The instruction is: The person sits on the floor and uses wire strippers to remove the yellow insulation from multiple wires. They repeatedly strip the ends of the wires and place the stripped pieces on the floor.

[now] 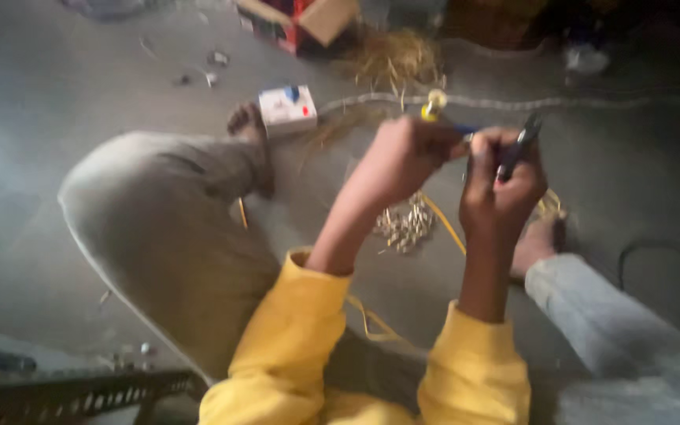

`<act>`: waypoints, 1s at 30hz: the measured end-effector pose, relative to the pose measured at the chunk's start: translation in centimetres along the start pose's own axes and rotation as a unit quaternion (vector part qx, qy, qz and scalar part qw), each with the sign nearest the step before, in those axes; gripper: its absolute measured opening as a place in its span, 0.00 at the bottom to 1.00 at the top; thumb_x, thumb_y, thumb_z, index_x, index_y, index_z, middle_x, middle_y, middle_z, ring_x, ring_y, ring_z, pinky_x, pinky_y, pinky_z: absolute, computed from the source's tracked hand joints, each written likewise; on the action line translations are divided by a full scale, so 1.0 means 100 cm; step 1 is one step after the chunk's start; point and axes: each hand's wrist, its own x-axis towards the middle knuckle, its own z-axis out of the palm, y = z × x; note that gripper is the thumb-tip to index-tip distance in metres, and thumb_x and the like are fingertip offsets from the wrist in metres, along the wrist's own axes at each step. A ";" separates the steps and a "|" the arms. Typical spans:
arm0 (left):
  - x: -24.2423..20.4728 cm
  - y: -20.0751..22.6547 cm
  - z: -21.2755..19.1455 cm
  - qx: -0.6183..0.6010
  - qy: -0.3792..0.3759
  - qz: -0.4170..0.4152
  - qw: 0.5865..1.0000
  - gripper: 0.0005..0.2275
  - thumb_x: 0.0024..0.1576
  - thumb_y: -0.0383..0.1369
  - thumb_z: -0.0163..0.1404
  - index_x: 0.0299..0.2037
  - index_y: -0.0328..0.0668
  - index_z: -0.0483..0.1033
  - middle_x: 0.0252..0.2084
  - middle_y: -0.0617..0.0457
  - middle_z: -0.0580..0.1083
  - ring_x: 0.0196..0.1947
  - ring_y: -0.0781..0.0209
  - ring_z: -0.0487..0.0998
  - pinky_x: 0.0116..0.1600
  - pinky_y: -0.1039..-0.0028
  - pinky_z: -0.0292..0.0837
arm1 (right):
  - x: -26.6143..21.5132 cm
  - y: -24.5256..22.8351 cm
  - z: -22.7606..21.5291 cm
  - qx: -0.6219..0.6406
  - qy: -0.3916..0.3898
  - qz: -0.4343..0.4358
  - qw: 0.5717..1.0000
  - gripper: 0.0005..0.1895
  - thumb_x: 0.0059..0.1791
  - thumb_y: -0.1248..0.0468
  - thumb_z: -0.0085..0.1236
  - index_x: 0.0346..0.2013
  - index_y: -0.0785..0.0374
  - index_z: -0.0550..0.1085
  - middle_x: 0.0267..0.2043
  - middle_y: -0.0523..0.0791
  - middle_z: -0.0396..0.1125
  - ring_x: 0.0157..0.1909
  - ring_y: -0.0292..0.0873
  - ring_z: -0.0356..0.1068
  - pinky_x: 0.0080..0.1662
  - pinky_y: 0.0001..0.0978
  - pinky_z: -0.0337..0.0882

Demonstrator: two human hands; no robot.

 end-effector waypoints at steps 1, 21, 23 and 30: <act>0.001 0.003 -0.003 -0.002 0.014 0.019 1.000 0.08 0.55 0.34 0.60 0.40 0.39 0.83 0.29 0.45 0.78 0.28 0.64 0.78 0.38 0.71 0.75 | 0.002 -0.003 0.004 0.014 0.000 0.020 1.000 0.05 0.58 0.66 0.58 0.40 0.65 0.72 0.34 0.40 0.67 0.34 0.32 0.65 0.40 0.26 0.66; -0.002 0.022 -0.008 -0.077 0.008 -0.078 0.994 0.07 0.59 0.29 0.54 0.36 0.31 0.79 0.23 0.49 0.75 0.24 0.67 0.73 0.33 0.73 0.71 | 0.004 0.006 0.012 0.030 0.017 0.092 0.995 0.06 0.54 0.62 0.58 0.38 0.62 0.74 0.29 0.37 0.63 0.30 0.29 0.58 0.35 0.25 0.59; -0.003 0.021 -0.008 -0.103 0.020 -0.087 0.991 0.08 0.60 0.29 0.55 0.35 0.28 0.78 0.23 0.50 0.74 0.25 0.69 0.71 0.32 0.73 0.69 | 0.003 0.007 0.012 0.065 0.011 0.125 0.990 0.05 0.54 0.62 0.58 0.39 0.62 0.74 0.29 0.37 0.61 0.30 0.29 0.56 0.35 0.25 0.57; -0.001 0.024 -0.016 -0.219 0.064 -0.048 0.972 0.06 0.60 0.28 0.55 0.43 0.33 0.77 0.27 0.55 0.75 0.28 0.72 0.73 0.35 0.79 0.68 | 0.005 -0.001 0.011 0.115 -0.001 0.134 0.984 0.06 0.52 0.63 0.59 0.41 0.59 0.71 0.28 0.34 0.60 0.29 0.28 0.56 0.33 0.22 0.58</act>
